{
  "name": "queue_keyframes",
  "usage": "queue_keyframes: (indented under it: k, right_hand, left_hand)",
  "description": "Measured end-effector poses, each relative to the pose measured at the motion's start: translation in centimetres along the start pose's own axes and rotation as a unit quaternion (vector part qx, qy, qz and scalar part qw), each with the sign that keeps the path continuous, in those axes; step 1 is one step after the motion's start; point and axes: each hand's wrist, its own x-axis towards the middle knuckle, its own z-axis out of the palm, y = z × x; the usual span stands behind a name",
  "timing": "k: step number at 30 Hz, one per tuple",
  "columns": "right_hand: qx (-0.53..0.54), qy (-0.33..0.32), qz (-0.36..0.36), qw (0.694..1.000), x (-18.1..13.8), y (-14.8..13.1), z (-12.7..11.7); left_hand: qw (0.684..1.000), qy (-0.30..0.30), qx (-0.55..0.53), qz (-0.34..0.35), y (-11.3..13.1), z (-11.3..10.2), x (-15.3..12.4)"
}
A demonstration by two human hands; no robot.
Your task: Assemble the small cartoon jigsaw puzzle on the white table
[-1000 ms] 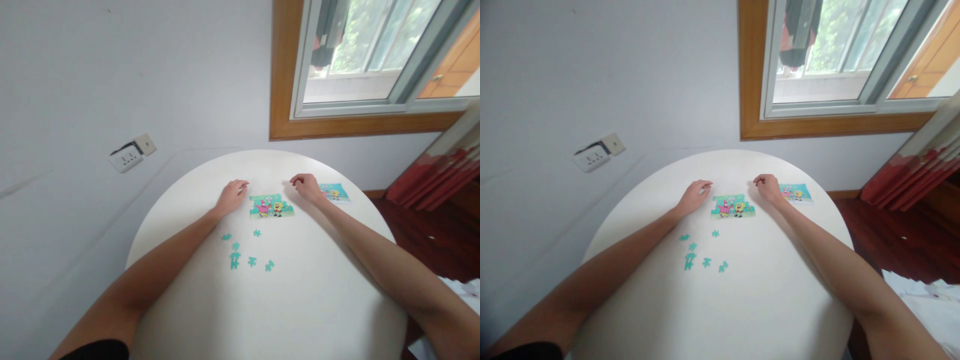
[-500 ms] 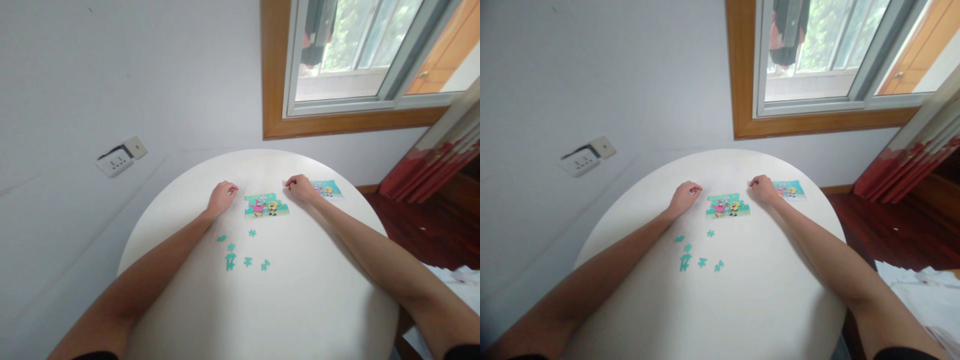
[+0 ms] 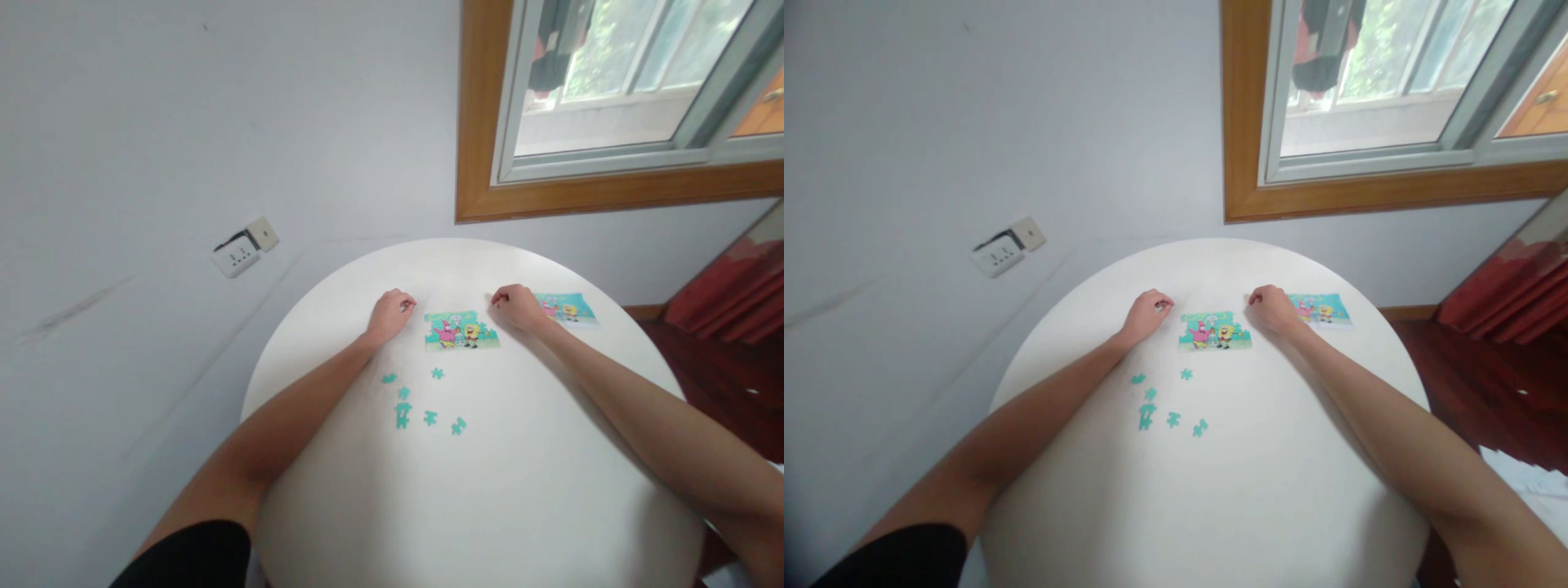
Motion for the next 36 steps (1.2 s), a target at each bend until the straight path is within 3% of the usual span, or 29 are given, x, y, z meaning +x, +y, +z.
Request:
queue_keyframes:
  k: [20,25,27,30,33,36]
  right_hand:
    - [-0.002,-0.009,0.009,1.0,-0.2,-0.4,-0.3]
    - [-0.001,0.013,0.002,1.0,-0.7,-1.1,-0.6]
    - [0.001,0.041,-0.033,0.999,-1.1,-1.9,-0.8]
    - [0.027,0.066,-0.151,0.986,-2.4,-3.8,-0.9]
    - [0.064,0.044,-0.272,0.959,-4.1,-5.8,-1.0]
    - [0.067,0.011,-0.346,0.936,-5.6,-7.3,-1.1]
  left_hand:
    - [1.0,-0.009,0.006,0.002,0.1,-0.2,0.1]
    - [1.0,-0.013,0.008,-0.002,0.2,-0.3,0.1]
    - [1.0,-0.016,0.009,-0.005,0.3,-0.3,0.1]
    - [1.0,-0.016,0.01,-0.005,0.3,-0.3,0.1]
    - [1.0,-0.015,0.011,-0.001,0.3,-0.2,0.0]
    - [1.0,-0.015,0.007,0.0,0.3,-0.1,0.0]
